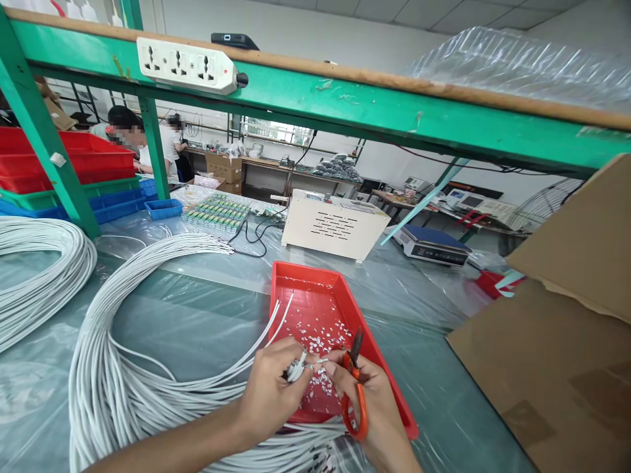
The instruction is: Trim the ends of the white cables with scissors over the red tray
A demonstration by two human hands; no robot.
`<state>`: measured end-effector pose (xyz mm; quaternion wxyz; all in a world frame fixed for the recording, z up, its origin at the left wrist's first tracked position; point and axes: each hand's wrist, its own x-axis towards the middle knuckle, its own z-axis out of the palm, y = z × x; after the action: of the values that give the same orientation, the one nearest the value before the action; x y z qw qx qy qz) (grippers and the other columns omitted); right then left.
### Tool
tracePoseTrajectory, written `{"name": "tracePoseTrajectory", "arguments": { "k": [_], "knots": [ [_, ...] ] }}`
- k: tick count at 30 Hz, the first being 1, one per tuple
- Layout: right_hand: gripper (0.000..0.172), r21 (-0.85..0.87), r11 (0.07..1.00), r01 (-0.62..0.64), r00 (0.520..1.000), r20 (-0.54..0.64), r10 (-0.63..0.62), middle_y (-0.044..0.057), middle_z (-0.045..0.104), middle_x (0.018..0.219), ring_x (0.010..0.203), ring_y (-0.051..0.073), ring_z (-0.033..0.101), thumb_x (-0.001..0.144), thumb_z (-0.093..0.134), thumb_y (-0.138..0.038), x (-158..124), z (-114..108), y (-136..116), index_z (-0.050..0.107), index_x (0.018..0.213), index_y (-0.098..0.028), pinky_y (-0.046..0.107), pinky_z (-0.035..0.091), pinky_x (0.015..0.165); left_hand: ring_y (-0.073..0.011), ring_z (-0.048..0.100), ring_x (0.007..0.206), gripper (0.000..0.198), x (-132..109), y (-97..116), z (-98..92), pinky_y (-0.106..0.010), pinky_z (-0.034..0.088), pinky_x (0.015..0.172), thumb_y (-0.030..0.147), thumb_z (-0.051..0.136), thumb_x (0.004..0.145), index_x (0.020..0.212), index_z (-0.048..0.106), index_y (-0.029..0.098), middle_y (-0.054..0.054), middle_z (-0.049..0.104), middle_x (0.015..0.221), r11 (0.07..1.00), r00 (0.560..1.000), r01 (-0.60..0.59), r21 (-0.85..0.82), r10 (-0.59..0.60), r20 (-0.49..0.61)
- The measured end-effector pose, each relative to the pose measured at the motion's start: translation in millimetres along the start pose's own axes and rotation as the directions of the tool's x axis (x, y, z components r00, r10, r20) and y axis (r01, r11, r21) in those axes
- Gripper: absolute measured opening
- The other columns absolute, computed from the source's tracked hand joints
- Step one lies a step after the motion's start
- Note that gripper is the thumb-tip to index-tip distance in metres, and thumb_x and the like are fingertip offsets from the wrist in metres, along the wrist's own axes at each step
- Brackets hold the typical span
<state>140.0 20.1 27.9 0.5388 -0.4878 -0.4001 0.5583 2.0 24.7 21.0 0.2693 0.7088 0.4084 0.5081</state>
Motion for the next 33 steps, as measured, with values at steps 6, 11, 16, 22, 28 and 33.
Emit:
{"name": "tracePoseTrajectory", "arguments": {
  "k": [6, 11, 16, 22, 28, 33],
  "knots": [
    [0.02, -0.012, 1.0, 0.019, 0.999, -0.035, -0.019, -0.006, 0.042, 0.047, 0.044, 0.009, 0.035, 0.051, 0.074, -0.025, -2, 2, 2, 0.059, 0.062, -0.017, 0.02, 0.03, 0.044, -0.0146, 0.054, 0.058, 0.02, -1, -1, 1.1, -0.023, 0.041, 0.057, 0.028, 0.052, 0.08, 0.07, 0.063, 0.015, -0.005, 0.062, 0.063, 0.999, 1.0, 0.003, -0.039, -0.001, 0.029],
    [0.017, -0.012, 0.999, 0.042, 0.998, -0.048, -0.043, -0.005, 0.045, 0.053, 0.048, 0.009, 0.038, 0.06, 0.069, -0.029, -4, 4, 9, 0.055, 0.063, -0.018, 0.02, 0.031, 0.047, -0.0131, 0.053, 0.059, 0.018, 2, 1, -0.3, -0.021, 0.039, 0.057, 0.024, 0.05, 0.082, 0.073, 0.062, 0.014, -0.003, 0.061, 0.065, 0.998, 0.994, 0.034, -0.049, -0.028, 0.105],
    [0.011, -0.362, 0.905, 0.224, 0.968, -0.024, -0.249, -0.002, 0.053, 0.061, 0.057, 0.014, 0.047, 0.064, 0.063, -0.024, -3, -6, 10, 0.061, 0.072, -0.018, 0.025, 0.038, 0.054, -0.0126, 0.05, 0.057, 0.018, 5, 1, -3.2, -0.021, 0.037, 0.055, 0.023, 0.05, 0.081, 0.069, 0.06, 0.013, -0.002, 0.059, 0.062, 0.998, 0.993, 0.066, 0.024, -0.068, 0.095],
    [0.032, -0.681, 0.263, 0.683, 0.675, 0.452, -0.583, -0.006, 0.055, 0.055, 0.053, 0.014, 0.051, 0.06, 0.054, -0.008, -3, -26, -17, 0.064, 0.086, -0.024, 0.04, 0.032, 0.084, -0.0142, 0.054, 0.06, 0.018, 6, 4, -5.2, -0.022, 0.04, 0.058, 0.021, 0.05, 0.081, 0.073, 0.064, 0.013, -0.005, 0.062, 0.065, 1.0, 0.986, 0.005, 0.027, -0.009, 0.167],
    [0.019, -0.721, 0.056, 0.691, 0.67, 0.61, -0.422, -0.007, 0.052, 0.051, 0.047, 0.011, 0.047, 0.058, 0.052, -0.006, -7, -28, -33, 0.059, 0.065, -0.022, 0.039, 0.032, 0.082, -0.0147, 0.058, 0.064, 0.016, 5, 4, -5.5, -0.022, 0.043, 0.059, 0.016, 0.05, 0.08, 0.077, 0.066, 0.015, -0.006, 0.064, 0.07, 0.998, 0.964, -0.059, -0.029, 0.065, 0.257],
    [0.021, -0.728, 0.537, 0.426, 0.899, 0.41, -0.158, -0.004, 0.042, 0.048, 0.053, 0.012, 0.04, 0.064, 0.051, -0.013, -6, -26, -34, 0.042, 0.046, -0.019, 0.025, 0.035, 0.057, -0.0142, 0.059, 0.064, 0.015, 7, 0, -8.0, -0.021, 0.044, 0.059, 0.012, 0.051, 0.078, 0.075, 0.065, 0.013, -0.007, 0.065, 0.071, 0.99, 0.924, -0.124, -0.072, 0.142, 0.356]
  ]
}}
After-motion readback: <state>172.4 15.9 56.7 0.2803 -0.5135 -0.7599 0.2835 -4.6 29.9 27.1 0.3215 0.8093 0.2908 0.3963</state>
